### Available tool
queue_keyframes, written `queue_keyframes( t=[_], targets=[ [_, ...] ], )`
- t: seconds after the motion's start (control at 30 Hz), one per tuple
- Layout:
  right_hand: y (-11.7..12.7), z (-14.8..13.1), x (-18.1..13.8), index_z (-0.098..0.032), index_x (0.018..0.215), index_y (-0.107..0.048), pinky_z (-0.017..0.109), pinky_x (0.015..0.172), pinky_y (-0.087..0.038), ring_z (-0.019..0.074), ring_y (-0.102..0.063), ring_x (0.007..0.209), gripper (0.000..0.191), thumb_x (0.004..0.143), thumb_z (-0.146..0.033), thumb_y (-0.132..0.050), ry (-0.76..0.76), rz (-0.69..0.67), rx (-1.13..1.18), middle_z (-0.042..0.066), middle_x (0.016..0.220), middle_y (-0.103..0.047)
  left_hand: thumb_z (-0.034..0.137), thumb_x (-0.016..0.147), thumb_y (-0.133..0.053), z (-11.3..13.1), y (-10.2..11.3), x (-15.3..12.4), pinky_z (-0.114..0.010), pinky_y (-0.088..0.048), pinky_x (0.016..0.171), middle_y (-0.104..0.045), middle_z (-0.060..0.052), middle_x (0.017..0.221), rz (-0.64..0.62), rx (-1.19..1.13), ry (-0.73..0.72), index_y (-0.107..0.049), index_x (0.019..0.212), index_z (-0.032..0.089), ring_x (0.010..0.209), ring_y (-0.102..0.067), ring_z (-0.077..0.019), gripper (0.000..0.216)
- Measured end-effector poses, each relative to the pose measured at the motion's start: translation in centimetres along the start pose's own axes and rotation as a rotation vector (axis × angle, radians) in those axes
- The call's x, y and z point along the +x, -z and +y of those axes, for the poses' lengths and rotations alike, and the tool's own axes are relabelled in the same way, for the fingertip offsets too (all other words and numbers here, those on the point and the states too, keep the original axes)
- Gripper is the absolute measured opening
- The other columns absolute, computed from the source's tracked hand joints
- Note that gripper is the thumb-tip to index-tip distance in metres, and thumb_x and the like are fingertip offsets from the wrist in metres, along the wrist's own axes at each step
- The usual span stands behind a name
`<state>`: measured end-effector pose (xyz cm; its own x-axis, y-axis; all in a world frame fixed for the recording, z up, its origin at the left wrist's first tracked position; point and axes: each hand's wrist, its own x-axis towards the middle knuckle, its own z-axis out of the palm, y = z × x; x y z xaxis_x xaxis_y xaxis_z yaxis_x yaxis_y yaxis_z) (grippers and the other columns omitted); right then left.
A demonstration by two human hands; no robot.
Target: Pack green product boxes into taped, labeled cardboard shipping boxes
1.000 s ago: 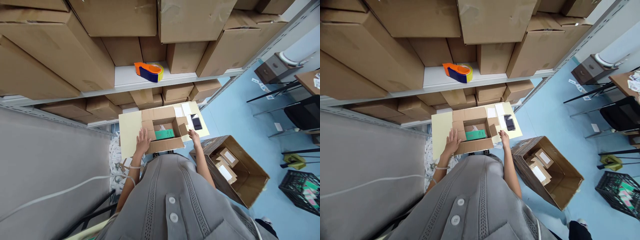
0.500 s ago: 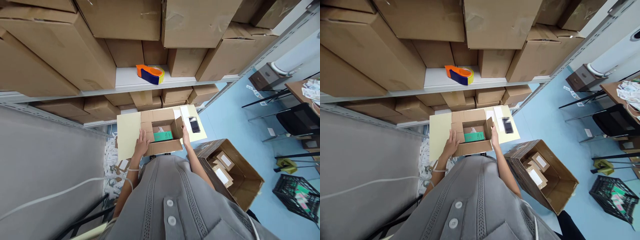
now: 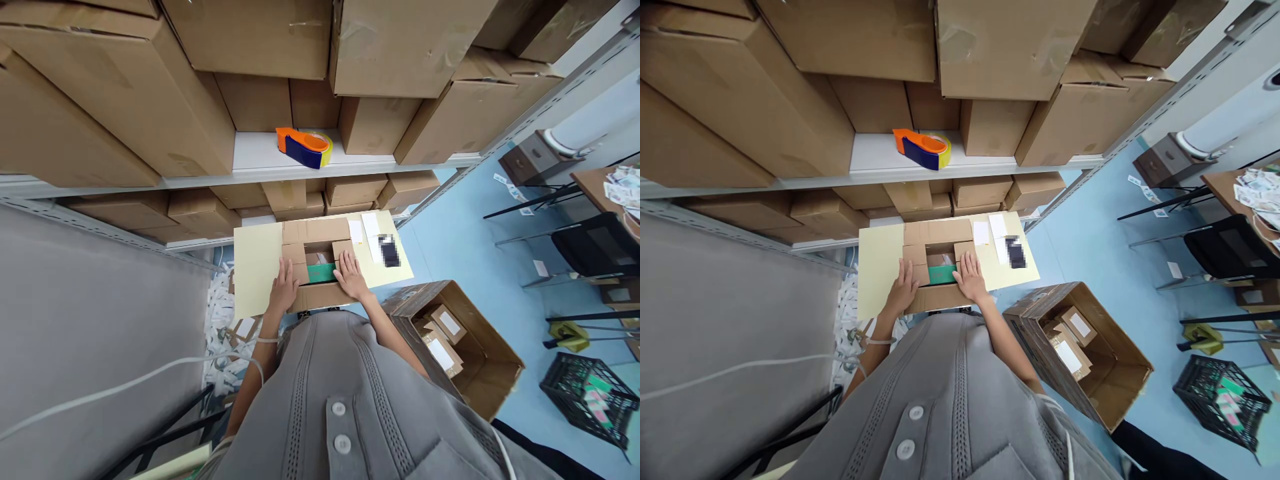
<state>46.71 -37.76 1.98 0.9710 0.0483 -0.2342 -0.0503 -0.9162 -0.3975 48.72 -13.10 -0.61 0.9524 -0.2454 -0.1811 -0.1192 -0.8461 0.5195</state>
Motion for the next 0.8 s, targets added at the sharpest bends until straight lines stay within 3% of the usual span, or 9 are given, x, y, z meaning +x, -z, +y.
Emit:
queue_keyframes(
  t=[0.27,0.37,0.43,0.63,0.8],
  targets=[
    [-0.8,0.5,0.1,-0.008,0.156,-0.015,0.045,0.123,-0.007,0.0224,-0.001,0.152,0.068,0.102,-0.048,-0.019,0.023,0.025,-0.143,0.012,0.163,-0.009,0.034,0.097,-0.035,-0.8,0.5,-0.1,-0.053,-0.031,0.114,0.003,-0.015,0.164,-0.007,-0.096,-0.06,-0.016,0.157,0.017,0.148,-0.024,-0.0345,0.065],
    [-1.2,0.6,0.1,-0.006,0.156,-0.018,0.046,0.122,-0.008,0.0238,-0.002,0.152,0.069,0.102,-0.049,-0.017,0.028,0.043,-0.172,0.013,0.163,-0.011,0.015,0.094,-0.029,-2.2,1.4,-0.8,-0.05,-0.027,0.118,-0.009,-0.008,0.165,-0.032,-0.128,-0.188,-0.02,0.156,0.023,0.15,-0.019,-0.0261,0.063],
    [-1.5,0.6,0.1,-0.005,0.155,-0.022,0.046,0.122,-0.007,0.0249,-0.003,0.152,0.069,0.102,-0.05,-0.018,0.022,0.047,-0.185,0.014,0.162,-0.013,0.001,0.085,-0.026,-3.2,2.1,-1.6,-0.051,-0.023,0.12,-0.016,-0.004,0.164,-0.066,-0.099,-0.235,-0.025,0.155,0.028,0.15,-0.017,-0.0229,0.075],
    [-1.5,0.7,0.2,-0.006,0.153,-0.027,0.047,0.122,-0.004,0.025,-0.007,0.152,0.069,0.102,-0.051,-0.018,0.001,0.009,-0.135,0.015,0.162,-0.016,-0.001,0.074,-0.04,-3.8,2.5,-3.2,-0.055,-0.022,0.119,-0.017,-0.005,0.163,-0.162,-0.061,-0.237,-0.024,0.155,0.028,0.15,-0.017,-0.0269,0.088],
    [-0.4,0.8,0.4,-0.009,0.153,-0.029,0.045,0.123,-0.002,0.0221,-0.005,0.152,0.069,0.102,-0.053,-0.015,-0.011,-0.051,0.029,0.011,0.162,-0.017,-0.004,0.067,-0.04,-3.6,1.8,-3.1,-0.054,-0.021,0.119,-0.016,-0.005,0.163,-0.144,-0.118,-0.194,-0.029,0.154,0.027,0.15,-0.016,-0.0263,0.093]
  ],
)
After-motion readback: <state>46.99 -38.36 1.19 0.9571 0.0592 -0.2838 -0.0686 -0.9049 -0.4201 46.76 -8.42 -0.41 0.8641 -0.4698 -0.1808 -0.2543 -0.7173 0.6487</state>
